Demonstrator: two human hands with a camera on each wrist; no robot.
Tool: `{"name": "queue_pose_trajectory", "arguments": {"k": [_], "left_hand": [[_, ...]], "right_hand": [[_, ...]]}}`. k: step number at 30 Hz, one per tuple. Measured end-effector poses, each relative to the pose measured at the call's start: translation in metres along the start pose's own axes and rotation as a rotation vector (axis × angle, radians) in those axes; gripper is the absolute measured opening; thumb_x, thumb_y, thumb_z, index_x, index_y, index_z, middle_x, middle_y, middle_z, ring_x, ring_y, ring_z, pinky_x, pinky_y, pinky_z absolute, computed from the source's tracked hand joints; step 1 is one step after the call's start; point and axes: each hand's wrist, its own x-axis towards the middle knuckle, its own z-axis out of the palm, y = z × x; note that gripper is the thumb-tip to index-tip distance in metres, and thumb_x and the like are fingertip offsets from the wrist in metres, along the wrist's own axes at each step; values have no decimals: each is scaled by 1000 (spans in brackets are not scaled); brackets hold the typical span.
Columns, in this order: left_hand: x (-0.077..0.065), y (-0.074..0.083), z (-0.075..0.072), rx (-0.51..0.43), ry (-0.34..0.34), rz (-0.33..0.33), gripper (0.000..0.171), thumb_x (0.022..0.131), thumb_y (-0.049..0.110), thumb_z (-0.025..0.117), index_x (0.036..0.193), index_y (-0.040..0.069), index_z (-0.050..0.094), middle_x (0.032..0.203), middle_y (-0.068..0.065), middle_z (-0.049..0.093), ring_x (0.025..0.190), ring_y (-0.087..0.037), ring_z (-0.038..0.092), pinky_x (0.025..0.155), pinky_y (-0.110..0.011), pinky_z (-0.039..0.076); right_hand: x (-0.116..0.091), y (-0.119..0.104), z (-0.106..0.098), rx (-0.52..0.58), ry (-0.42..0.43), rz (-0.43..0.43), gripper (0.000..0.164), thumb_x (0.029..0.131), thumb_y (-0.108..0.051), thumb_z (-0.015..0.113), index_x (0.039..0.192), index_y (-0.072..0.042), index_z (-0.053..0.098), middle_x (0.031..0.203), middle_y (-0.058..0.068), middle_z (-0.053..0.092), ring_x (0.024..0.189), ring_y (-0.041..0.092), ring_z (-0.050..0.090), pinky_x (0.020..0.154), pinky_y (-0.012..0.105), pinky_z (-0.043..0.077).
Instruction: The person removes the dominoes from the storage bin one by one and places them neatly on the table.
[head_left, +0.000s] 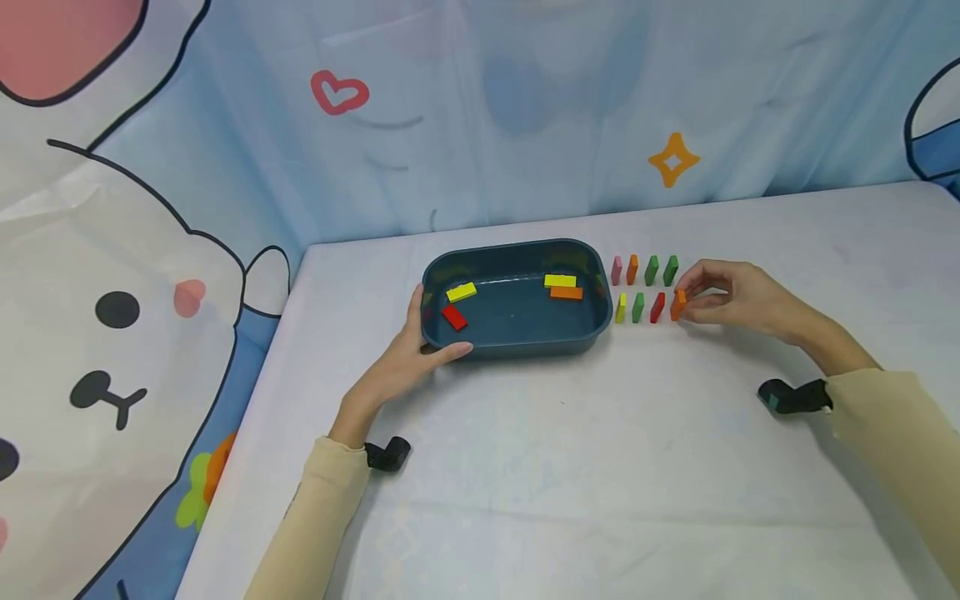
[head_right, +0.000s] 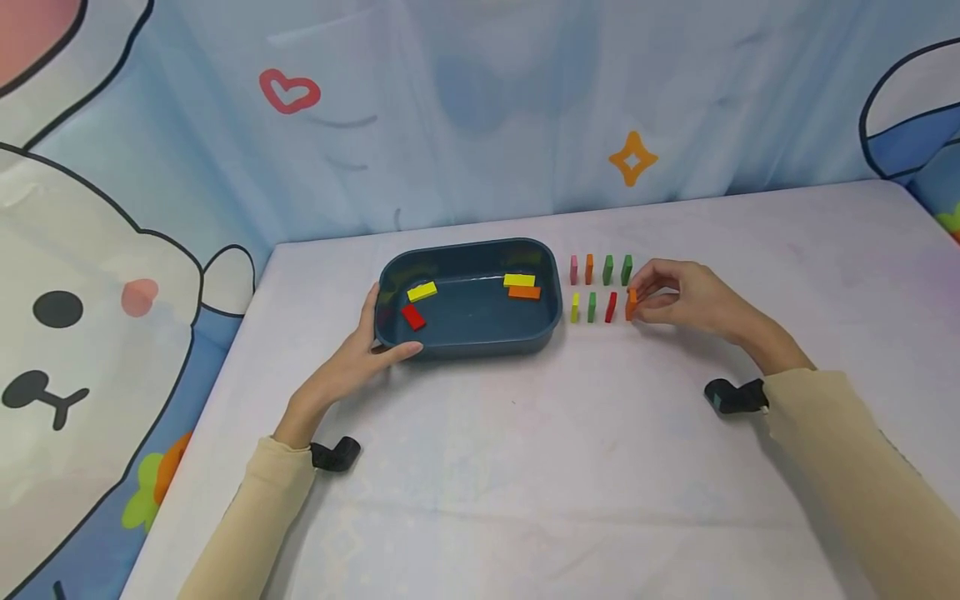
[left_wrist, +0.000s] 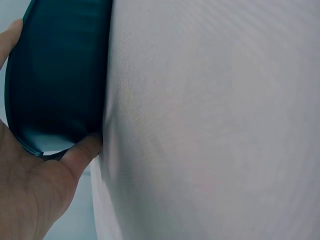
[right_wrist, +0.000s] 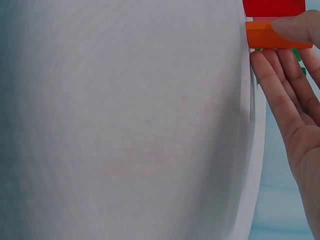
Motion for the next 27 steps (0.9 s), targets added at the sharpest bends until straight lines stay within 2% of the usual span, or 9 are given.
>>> {"name": "queue_pose_trajectory", "arguments": {"k": [7,16,22,27], "left_hand": [[0,0,0,-1,-1,-7,123,88,66,74,164,41,-19,176,-2,-1,159,-32,18,123,-61,24],[0,-1,0,-6,-3,-2,123,88,66,74,164,40,-18,176,-3,1,159,-31,19,123,-61,25],[1,-1,0,-12,-7,7,124,88,67,74,165,38,-19,176,-3,0,159,-32,19,123,-62,24],[1,-1,-1,-18,-9,7,125,89,65,75,166,34,-18,176,-4,3,159,-31,20,123,-61,24]], "right_hand": [[1,2,1,-8,-1,1,37,89,6,79,122,4,63,118,13,62,97,-4,57,82,7,50],[-1,2,-2,13,12,-21,42,87,8,80,125,6,62,116,13,62,96,-2,60,81,8,52],[-7,3,-14,-15,11,-26,44,85,5,84,124,3,63,110,13,66,93,0,63,78,9,53],[-15,3,-28,-71,9,14,43,84,2,85,122,3,63,105,11,66,89,-2,63,75,10,54]]}}
